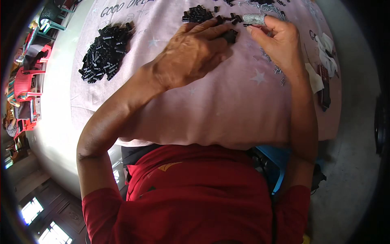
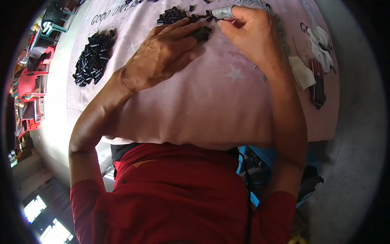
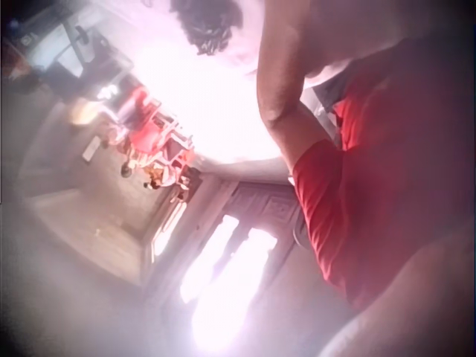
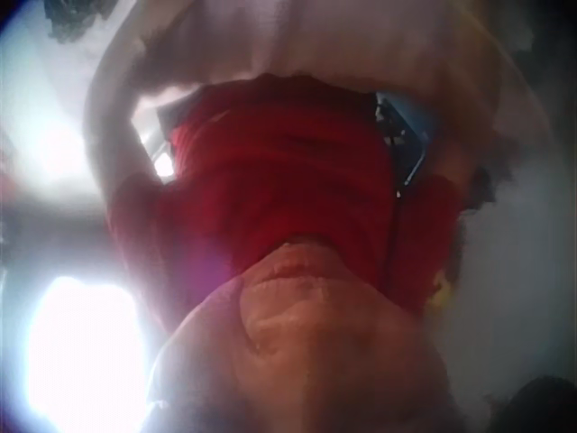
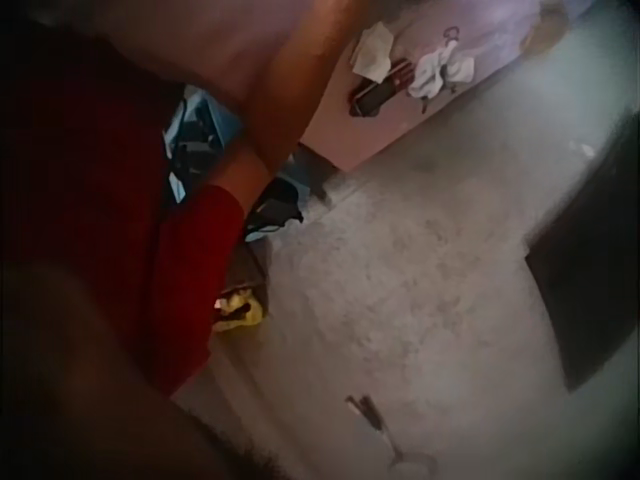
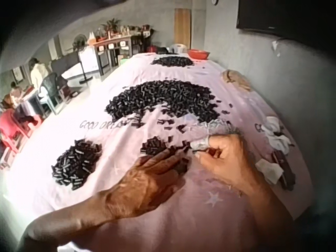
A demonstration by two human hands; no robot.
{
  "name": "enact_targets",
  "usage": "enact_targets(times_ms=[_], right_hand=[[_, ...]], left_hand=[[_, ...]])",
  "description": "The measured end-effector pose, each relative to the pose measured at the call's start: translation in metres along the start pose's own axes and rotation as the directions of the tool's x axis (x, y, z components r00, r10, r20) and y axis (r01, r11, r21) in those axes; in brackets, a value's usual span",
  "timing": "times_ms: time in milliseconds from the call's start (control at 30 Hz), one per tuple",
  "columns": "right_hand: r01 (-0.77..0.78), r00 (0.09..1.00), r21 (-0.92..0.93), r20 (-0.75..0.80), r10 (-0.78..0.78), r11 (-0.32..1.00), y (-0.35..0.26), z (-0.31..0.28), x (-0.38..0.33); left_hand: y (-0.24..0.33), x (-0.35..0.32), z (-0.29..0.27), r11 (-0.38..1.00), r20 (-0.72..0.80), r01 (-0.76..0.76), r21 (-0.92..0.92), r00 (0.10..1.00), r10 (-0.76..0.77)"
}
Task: The person assembles small components by picking up black plastic pieces and small metal springs from piles on a table and inserting the springs into the plastic pieces by hand.
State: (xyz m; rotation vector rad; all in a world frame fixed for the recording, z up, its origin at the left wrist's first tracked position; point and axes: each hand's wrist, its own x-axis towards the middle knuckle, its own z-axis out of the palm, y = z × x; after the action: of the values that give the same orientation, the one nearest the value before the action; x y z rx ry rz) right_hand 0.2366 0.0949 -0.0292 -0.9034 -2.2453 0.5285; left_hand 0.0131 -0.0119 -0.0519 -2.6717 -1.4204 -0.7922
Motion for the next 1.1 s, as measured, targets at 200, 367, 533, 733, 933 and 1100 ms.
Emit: enact_targets(times_ms=[200,367,533,733,933,1100], right_hand=[[-0.095,0.994,-0.066,0.038,0.098,0.993,0.01,-0.006,0.003],[-0.037,0.988,-0.008,0.152,0.037,0.999,-0.007,-0.003,0.0],[0.049,0.987,0.014,0.152,-0.051,0.999,-0.017,0.006,-0.005],[-0.018,0.979,0.018,0.205,0.014,1.0,-0.02,0.004,-0.003],[-0.007,0.989,0.045,0.15,0.0,0.999,-0.017,0.011,-0.005],[0.021,0.993,-0.042,0.119,-0.015,0.999,-0.017,0.011,-0.006]], left_hand=[[-0.012,-0.01,-0.015,0.998,-0.021,0.011,-0.055,1.0,-0.013],[-0.016,-0.01,-0.024,0.953,-0.144,0.155,-0.259,0.97,-0.197],[-0.017,-0.015,-0.025,0.956,-0.256,0.16,-0.245,0.941,-0.223],[-0.011,0.01,-0.008,0.993,-0.103,0.067,-0.092,0.992,-0.077],[-0.016,0.012,-0.009,0.989,-0.037,0.105,-0.107,0.993,-0.109],[0.001,0.001,-0.023,0.926,-0.161,0.203,-0.318,0.951,-0.264]])
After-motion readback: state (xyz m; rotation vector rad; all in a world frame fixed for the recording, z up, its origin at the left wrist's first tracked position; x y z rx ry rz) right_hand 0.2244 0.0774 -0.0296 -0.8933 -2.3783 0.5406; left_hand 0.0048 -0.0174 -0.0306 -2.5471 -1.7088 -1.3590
